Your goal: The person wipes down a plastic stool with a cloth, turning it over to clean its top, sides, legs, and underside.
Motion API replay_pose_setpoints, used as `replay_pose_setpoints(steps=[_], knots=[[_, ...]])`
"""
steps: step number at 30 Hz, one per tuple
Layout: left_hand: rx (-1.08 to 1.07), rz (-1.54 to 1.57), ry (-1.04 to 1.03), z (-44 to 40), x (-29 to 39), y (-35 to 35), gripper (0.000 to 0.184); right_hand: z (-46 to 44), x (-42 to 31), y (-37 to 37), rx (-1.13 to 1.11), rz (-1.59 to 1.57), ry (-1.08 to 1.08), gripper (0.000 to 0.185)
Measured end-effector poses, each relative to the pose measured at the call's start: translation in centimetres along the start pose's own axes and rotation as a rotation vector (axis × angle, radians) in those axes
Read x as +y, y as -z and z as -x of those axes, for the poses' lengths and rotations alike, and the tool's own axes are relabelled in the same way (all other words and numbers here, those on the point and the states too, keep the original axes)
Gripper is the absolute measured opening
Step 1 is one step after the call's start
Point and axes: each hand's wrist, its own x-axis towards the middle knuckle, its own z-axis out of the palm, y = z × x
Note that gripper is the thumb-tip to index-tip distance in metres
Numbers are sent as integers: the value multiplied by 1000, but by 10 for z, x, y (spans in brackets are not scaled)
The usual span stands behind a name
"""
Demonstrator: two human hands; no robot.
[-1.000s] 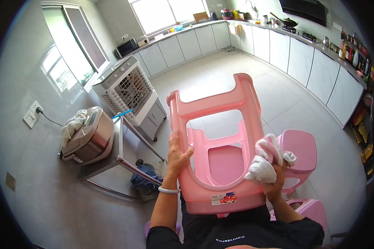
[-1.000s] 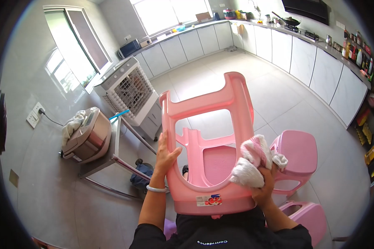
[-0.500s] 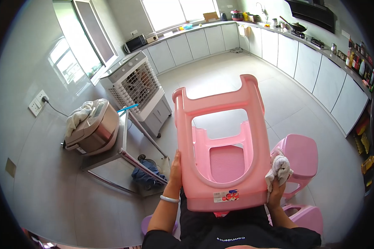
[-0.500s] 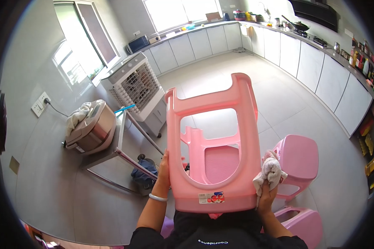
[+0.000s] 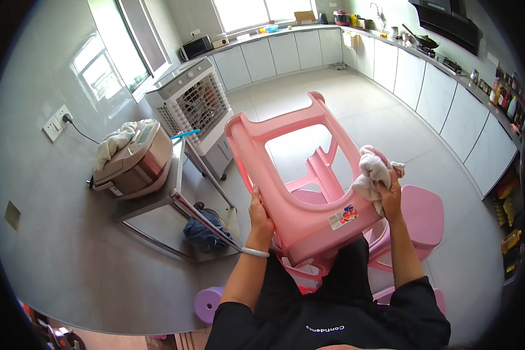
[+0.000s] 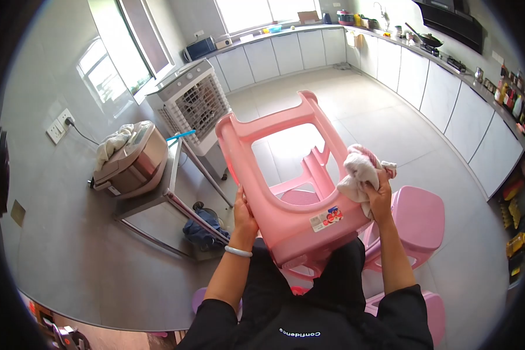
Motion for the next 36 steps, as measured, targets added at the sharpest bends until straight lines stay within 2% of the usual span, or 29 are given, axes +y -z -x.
replay_pose_setpoints(steps=[2,4,6,7,9,10,13,15,17,20,22,23,24,25,27,29,31,33,35,36], knots=[[4,32,-44,-28,-8,34,41,9,-9,-8,110,-315,-148,28],[26,30,-17,-34,-8,55,44,33,22,2,252,-200,-163,32],[45,14,50,-21,4,49,49,71,26,8,411,-161,-231,37],[41,11,80,-7,10,36,52,89,3,0,548,-188,-398,37],[100,5,50,27,18,-14,36,135,51,10,625,-340,-391,37],[123,3,26,34,19,-26,30,156,59,6,588,-452,-498,37],[31,-23,12,7,7,5,28,213,98,-40,575,-698,-822,34],[-16,5,-13,-7,-2,20,28,234,95,-85,463,-813,-839,30],[-34,17,-44,-5,-6,16,28,237,79,-111,489,-957,-1092,31],[-107,0,-68,3,0,12,29,238,40,-122,392,-1123,-1286,37],[-273,-17,-56,-7,-1,39,33,222,1,-116,264,-1237,-1312,40],[-191,-37,-68,0,0,28,35,212,-19,-110,200,-1294,-1322,41],[-111,-55,-83,14,0,4,37,200,-34,-100,234,-1244,-1400,42],[-32,-71,-99,21,2,-10,40,183,-56,-91,157,-1286,-1318,44],[-112,-60,-89,10,-1,4,44,170,-49,-62,-89,-1579,-954,45],[-137,-57,-73,8,0,10,45,148,-74,-40,158,-1258,-821,45],[-102,-56,-57,12,1,8,45,128,-80,-19,246,-1022,-538,43],[-86,-77,-31,4,0,21,45,101,-84,-14,379,-604,-214,42],[-77,-85,-2,5,3,24,44,72,-46,22,454,-531,-227,41],[-78,-82,9,8,3,19,43,58,-49,24,457,-527,-254,41]])
